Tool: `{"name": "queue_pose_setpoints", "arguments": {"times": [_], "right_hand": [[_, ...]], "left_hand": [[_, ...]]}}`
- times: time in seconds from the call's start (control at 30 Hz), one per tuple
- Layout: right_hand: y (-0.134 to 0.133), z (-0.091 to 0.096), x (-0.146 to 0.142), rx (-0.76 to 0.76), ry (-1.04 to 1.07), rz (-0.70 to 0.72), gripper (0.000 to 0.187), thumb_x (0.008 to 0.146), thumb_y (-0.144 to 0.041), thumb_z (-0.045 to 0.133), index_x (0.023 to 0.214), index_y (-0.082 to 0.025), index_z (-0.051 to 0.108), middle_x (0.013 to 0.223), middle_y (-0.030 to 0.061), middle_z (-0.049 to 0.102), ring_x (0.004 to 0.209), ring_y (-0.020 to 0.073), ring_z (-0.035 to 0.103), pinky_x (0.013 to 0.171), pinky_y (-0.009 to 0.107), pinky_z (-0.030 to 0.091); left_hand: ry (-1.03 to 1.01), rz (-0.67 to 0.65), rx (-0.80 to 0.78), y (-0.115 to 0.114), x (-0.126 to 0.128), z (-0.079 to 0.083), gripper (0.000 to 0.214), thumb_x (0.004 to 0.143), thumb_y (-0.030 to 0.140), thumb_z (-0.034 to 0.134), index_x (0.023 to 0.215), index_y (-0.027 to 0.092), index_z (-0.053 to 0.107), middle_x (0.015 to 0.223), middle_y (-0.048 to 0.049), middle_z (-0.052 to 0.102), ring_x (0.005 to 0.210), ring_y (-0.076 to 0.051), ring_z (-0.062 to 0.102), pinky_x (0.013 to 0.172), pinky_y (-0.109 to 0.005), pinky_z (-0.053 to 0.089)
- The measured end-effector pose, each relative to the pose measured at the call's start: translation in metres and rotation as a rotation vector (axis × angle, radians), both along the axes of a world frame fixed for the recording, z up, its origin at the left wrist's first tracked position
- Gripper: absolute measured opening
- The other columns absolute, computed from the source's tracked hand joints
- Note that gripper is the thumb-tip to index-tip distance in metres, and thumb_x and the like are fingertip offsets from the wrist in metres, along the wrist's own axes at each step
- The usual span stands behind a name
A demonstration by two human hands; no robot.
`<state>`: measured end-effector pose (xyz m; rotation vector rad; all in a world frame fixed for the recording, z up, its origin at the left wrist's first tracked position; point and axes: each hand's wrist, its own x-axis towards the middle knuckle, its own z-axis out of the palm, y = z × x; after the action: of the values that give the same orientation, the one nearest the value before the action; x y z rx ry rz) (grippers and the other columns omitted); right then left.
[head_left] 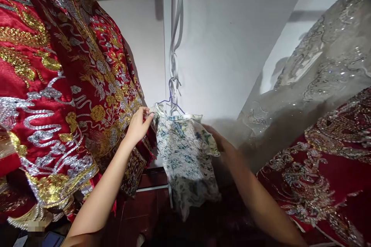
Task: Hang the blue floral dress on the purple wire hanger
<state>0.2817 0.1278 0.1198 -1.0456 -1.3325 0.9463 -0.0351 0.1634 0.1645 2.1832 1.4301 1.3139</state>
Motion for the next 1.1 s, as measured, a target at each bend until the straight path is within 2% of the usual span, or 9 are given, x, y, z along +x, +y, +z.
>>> {"name": "queue_pose_setpoints", "arguments": {"times": [0.13, 0.23, 0.3, 0.5, 0.63, 0.77, 0.87, 1.0, 1.1], "right_hand": [[-0.037, 0.001, 0.003, -0.007, 0.009, -0.101, 0.056, 0.086, -0.070, 0.049, 0.115, -0.025, 0.067, 0.120, 0.0087, 0.069, 0.109, 0.0273, 0.063, 0.087, 0.038, 0.048], [-0.067, 0.005, -0.007, 0.018, -0.323, -0.030, 0.042, 0.090, -0.061, 0.053, 0.091, -0.022, 0.066, 0.089, 0.0053, 0.068, 0.081, 0.0218, 0.060, 0.069, 0.031, 0.044], [-0.072, 0.011, -0.011, 0.088, -0.476, 0.017, 0.044, 0.092, -0.058, 0.052, 0.069, -0.020, 0.054, 0.065, -0.0003, 0.054, 0.062, 0.0157, 0.048, 0.059, 0.029, 0.036], [-0.037, 0.068, 0.002, 0.322, -0.147, -0.192, 0.051, 0.092, -0.064, 0.049, 0.063, -0.022, 0.040, 0.059, -0.0035, 0.040, 0.056, 0.0122, 0.038, 0.053, 0.026, 0.032], [-0.051, 0.093, -0.019, 0.436, -0.187, -0.061, 0.046, 0.095, -0.060, 0.047, 0.074, -0.020, 0.056, 0.064, -0.0014, 0.050, 0.056, 0.0128, 0.045, 0.051, 0.025, 0.037], [-0.099, 0.070, -0.045, 0.587, -0.577, 0.410, 0.051, 0.093, -0.064, 0.048, 0.101, -0.019, 0.070, 0.076, 0.0033, 0.064, 0.061, 0.0145, 0.054, 0.057, 0.030, 0.047], [-0.109, 0.046, -0.036, 0.617, -0.631, 0.644, 0.062, 0.089, -0.068, 0.051, 0.129, -0.022, 0.063, 0.098, 0.0081, 0.069, 0.087, 0.0207, 0.064, 0.077, 0.037, 0.054], [-0.071, 0.020, 0.002, 0.351, -0.541, 0.249, 0.051, 0.097, -0.052, 0.050, 0.142, -0.029, 0.050, 0.125, 0.0103, 0.063, 0.110, 0.0247, 0.061, 0.093, 0.044, 0.051], [-0.044, 0.005, 0.024, 0.242, -0.564, 0.084, 0.052, 0.092, -0.053, 0.056, 0.140, -0.032, 0.053, 0.142, 0.0092, 0.052, 0.126, 0.0296, 0.052, 0.100, 0.046, 0.047]], "left_hand": [[0.019, -0.013, -0.001, -0.006, 0.009, -0.015, 0.031, 0.093, 0.038, 0.054, 0.119, 0.022, 0.051, 0.120, -0.0112, 0.063, 0.114, -0.027, 0.059, 0.096, -0.041, 0.043], [-0.019, -0.070, -0.010, -0.019, 0.026, -0.021, 0.028, 0.092, 0.034, 0.055, 0.118, 0.022, 0.052, 0.121, -0.0103, 0.063, 0.116, -0.026, 0.059, 0.099, -0.041, 0.043], [-0.085, -0.115, -0.008, -0.031, 0.039, -0.020, 0.027, 0.093, 0.033, 0.055, 0.118, 0.022, 0.052, 0.119, -0.0094, 0.064, 0.114, -0.025, 0.060, 0.099, -0.040, 0.044], [-0.369, -0.077, 0.128, -0.064, 0.049, 0.005, 0.033, 0.093, 0.035, 0.057, 0.124, 0.023, 0.055, 0.125, -0.0096, 0.062, 0.114, -0.022, 0.059, 0.098, -0.038, 0.046], [-0.686, -0.172, -0.005, -0.070, 0.040, 0.024, 0.034, 0.096, 0.042, 0.053, 0.116, 0.017, 0.063, 0.115, -0.0116, 0.067, 0.104, -0.021, 0.063, 0.091, -0.034, 0.050], [-1.094, -0.425, -0.465, -0.078, 0.031, 0.031, 0.029, 0.100, 0.033, 0.046, 0.109, 0.011, 0.064, 0.092, -0.0096, 0.067, 0.080, -0.014, 0.065, 0.074, -0.025, 0.054], [-1.179, -0.600, -0.789, -0.095, 0.027, 0.025, 0.016, 0.096, 0.018, 0.050, 0.102, 0.011, 0.063, 0.065, 0.0029, 0.048, 0.048, -0.004, 0.044, 0.047, -0.012, 0.041], [-0.749, -0.690, -1.049, -0.129, 0.019, 0.017, 0.019, 0.094, 0.031, 0.058, 0.103, 0.015, 0.062, 0.062, 0.0077, 0.034, 0.042, -0.002, 0.021, 0.036, -0.013, 0.017], [-0.301, -0.658, -0.918, -0.142, 0.010, 0.020, 0.027, 0.095, 0.041, 0.057, 0.096, 0.015, 0.065, 0.058, 0.0071, 0.036, 0.045, -0.005, 0.024, 0.041, -0.017, 0.021]]}}
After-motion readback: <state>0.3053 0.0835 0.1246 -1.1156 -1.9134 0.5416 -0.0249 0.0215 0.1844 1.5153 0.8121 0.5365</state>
